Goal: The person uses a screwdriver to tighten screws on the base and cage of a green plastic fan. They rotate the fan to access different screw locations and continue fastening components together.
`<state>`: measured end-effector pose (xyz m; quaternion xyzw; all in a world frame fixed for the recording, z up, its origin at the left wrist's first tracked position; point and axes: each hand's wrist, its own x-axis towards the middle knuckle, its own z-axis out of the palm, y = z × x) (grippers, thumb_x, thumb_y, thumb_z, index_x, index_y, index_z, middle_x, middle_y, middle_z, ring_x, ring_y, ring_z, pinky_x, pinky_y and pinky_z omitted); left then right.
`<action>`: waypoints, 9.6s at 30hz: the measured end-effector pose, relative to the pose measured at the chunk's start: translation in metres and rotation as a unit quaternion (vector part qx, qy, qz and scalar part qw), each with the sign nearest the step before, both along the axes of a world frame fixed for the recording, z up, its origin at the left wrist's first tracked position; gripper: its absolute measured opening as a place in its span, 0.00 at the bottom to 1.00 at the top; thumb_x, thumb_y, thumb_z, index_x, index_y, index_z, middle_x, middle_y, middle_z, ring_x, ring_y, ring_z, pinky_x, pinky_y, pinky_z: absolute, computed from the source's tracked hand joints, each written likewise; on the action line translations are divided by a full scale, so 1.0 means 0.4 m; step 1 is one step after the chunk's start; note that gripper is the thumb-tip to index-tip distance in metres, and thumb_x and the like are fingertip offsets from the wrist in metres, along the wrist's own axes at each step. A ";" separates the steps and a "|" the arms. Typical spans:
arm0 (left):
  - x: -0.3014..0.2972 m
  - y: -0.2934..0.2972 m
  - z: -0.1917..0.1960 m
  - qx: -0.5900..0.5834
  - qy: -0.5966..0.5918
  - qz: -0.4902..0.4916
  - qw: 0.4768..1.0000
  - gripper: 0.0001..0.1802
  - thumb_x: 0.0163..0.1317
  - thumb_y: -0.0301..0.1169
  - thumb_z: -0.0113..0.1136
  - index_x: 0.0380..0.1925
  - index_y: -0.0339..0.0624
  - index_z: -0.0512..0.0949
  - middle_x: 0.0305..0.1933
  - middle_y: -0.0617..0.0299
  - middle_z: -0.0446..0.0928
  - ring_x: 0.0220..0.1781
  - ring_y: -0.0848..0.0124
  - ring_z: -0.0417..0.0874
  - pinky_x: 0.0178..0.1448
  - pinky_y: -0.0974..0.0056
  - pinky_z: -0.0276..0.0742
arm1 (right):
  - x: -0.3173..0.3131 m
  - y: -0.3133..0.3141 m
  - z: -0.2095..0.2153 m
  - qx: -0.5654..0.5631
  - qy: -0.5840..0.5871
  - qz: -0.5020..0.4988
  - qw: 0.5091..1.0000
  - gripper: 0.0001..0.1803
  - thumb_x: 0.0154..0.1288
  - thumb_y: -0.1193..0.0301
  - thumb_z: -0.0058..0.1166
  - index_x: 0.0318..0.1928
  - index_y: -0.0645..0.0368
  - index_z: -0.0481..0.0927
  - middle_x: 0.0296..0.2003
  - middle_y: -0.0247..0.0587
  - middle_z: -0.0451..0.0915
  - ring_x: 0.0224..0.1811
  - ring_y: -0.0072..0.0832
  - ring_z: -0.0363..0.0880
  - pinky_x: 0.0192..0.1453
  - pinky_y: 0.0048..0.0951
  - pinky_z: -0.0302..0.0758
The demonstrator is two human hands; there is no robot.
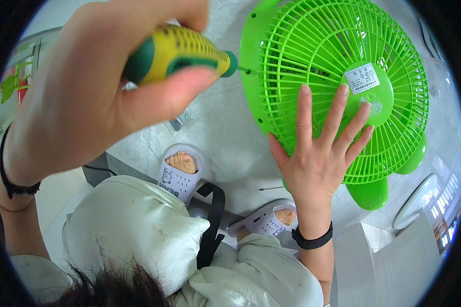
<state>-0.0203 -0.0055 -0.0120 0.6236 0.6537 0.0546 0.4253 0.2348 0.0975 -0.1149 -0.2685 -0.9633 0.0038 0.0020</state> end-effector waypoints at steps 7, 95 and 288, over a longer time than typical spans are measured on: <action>0.001 0.008 0.002 -0.005 0.007 -0.015 1.000 0.21 0.48 0.30 0.72 0.43 0.45 0.77 0.37 0.61 0.76 0.27 0.65 0.76 0.27 0.65 0.69 | 0.000 0.001 -0.003 0.001 0.015 0.003 1.000 0.51 0.46 0.46 0.68 0.72 0.35 0.61 0.74 0.52 0.49 0.73 0.65 0.46 0.71 0.67 0.49; -0.051 0.256 -0.011 0.177 0.333 -0.050 0.925 0.16 0.50 0.27 0.66 0.42 0.43 0.81 0.31 0.51 0.81 0.31 0.55 0.83 0.36 0.57 0.79 | 0.079 0.167 0.083 -0.064 -0.026 -0.012 0.998 0.40 0.53 0.32 0.53 0.64 0.34 0.74 0.73 0.44 0.56 0.75 0.57 0.47 0.76 0.57 0.41; -0.024 0.147 0.002 0.179 0.161 0.090 0.966 0.12 0.49 0.24 0.63 0.33 0.36 0.72 0.27 0.54 0.76 0.30 0.55 0.79 0.33 0.57 0.75 | 0.015 0.080 0.055 0.019 -0.027 0.014 0.999 0.38 0.63 0.43 0.50 0.69 0.48 0.67 0.72 0.59 0.51 0.75 0.59 0.46 0.74 0.59 0.47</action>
